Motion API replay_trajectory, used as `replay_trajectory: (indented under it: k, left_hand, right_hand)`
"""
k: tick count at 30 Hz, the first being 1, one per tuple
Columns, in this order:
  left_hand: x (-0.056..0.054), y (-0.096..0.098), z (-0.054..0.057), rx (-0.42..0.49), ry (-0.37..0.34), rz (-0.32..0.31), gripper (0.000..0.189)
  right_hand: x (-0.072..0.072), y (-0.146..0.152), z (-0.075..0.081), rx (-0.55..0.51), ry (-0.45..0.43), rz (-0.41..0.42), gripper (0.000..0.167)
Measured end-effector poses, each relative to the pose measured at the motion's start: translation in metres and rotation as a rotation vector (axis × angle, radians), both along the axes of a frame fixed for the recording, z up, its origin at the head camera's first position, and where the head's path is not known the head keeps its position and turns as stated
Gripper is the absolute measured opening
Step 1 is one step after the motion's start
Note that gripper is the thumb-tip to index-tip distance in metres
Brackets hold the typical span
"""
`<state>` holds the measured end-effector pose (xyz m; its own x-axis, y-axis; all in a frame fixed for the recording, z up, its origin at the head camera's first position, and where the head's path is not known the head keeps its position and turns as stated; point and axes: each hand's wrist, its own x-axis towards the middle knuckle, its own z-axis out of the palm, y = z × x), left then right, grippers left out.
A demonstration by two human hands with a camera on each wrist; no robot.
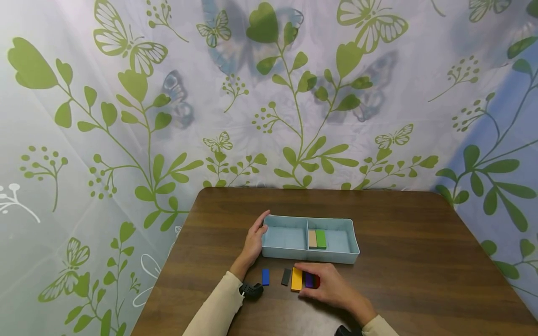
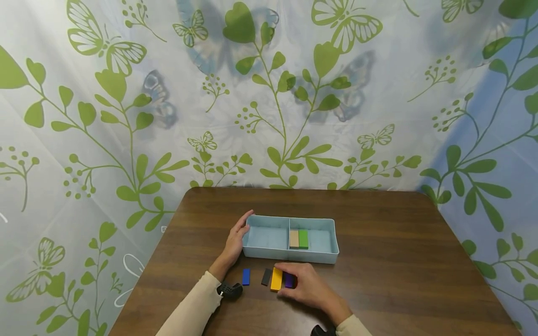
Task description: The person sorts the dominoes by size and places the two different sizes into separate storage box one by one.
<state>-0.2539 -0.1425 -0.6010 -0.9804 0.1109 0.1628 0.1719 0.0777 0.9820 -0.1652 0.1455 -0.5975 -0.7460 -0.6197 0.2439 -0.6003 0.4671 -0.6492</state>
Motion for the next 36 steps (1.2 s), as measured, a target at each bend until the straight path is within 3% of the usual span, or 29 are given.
replay_trajectory:
  k: [21,27,36]
  left_hand:
    - [-0.001,0.000,-0.002,-0.003,0.005,0.005,0.052]
    - [-0.001,0.000,-0.004,0.003,0.010,0.002,0.052]
    - [-0.003,-0.001,-0.003,0.006,0.018,0.001,0.052]
  right_hand:
    - [0.000,-0.001,-0.001,-0.018,-0.010,-0.026,0.056]
    - [0.001,0.003,0.010,-0.022,-0.020,-0.032,0.057]
    - [0.001,0.018,0.037,-0.035,0.037,-0.012,0.060]
